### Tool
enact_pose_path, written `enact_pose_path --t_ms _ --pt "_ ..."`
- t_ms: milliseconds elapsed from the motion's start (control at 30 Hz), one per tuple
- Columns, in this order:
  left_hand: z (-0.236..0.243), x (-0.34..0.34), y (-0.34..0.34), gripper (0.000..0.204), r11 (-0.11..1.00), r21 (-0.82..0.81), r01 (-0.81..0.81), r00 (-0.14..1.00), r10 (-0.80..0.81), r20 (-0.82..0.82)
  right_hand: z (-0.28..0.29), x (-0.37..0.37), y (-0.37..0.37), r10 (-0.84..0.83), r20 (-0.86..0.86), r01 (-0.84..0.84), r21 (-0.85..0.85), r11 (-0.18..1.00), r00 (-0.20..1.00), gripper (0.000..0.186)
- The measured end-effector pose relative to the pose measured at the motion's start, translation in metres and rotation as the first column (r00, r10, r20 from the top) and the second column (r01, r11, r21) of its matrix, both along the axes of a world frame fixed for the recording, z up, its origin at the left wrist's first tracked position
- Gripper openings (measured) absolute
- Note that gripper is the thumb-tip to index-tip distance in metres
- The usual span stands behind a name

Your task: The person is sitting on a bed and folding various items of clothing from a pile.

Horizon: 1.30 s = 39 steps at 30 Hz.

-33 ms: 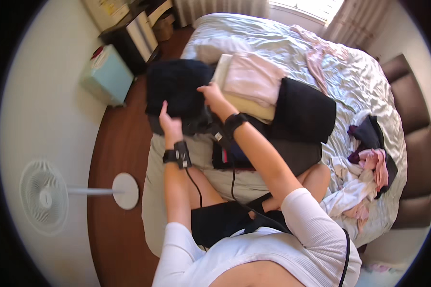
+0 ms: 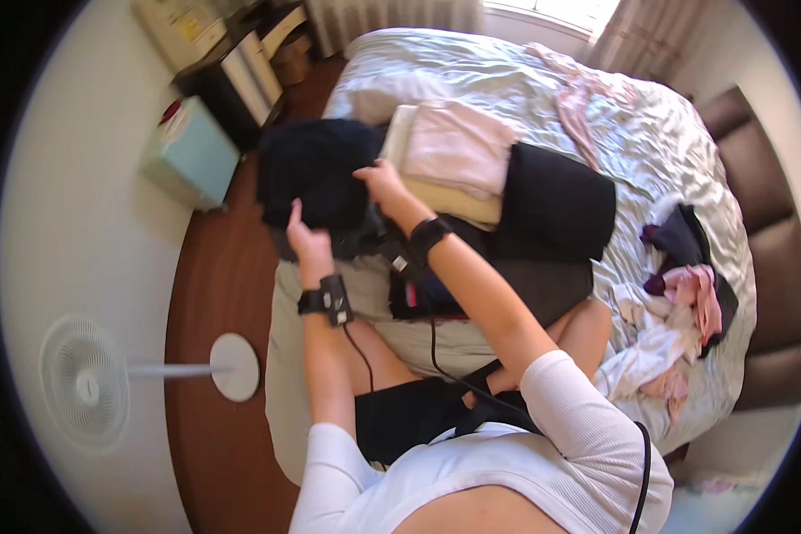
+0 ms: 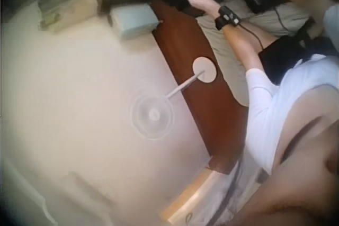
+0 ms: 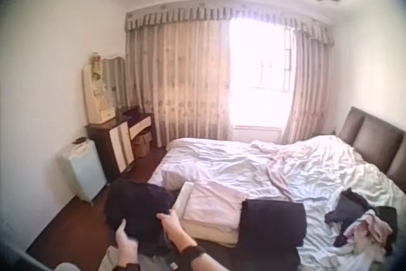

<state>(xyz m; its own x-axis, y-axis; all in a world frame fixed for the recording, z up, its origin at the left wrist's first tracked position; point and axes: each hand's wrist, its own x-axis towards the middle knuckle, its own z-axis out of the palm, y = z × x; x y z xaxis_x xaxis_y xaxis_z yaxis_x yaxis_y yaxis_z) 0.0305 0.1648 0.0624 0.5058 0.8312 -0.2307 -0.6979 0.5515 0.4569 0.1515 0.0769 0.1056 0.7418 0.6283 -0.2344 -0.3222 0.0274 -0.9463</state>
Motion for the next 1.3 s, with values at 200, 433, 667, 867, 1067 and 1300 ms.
enact_pose_path --t_ms 200,433,667,867,1067,1300 --pt "-0.008 -0.015 -0.005 0.036 0.880 0.474 0.023 0.939 0.143 -0.311 0.010 0.011 -0.070 -0.012 0.346 -0.028 0.110 0.994 0.938 0.045" --pt "-0.024 -0.050 -0.004 0.044 0.587 0.775 0.235 0.636 0.510 -0.580 0.029 0.042 -0.387 -0.558 0.566 0.710 -0.071 0.701 0.607 0.028" --pt "0.038 -0.062 -0.082 0.028 0.889 0.419 -0.187 0.724 0.413 -0.553 -0.150 -0.003 -0.675 -0.521 0.806 0.595 -0.572 -0.565 0.281 0.059" --pt "0.048 -0.019 -0.196 0.018 0.807 0.584 0.089 0.817 0.275 -0.506 -0.121 -0.033 -0.631 -0.642 0.761 0.951 -0.258 -0.170 0.092 0.027" --pt "0.065 0.007 -0.319 0.038 0.301 0.598 0.743 0.668 -0.395 -0.631 0.007 -0.048 -0.492 -0.405 0.799 0.797 -0.148 0.585 0.445 0.011" --pt "0.057 -0.005 -0.383 0.057 -0.171 0.737 0.654 0.681 -0.293 -0.672 0.051 -0.103 -0.439 0.114 0.846 0.267 -0.288 0.919 0.521 0.014"
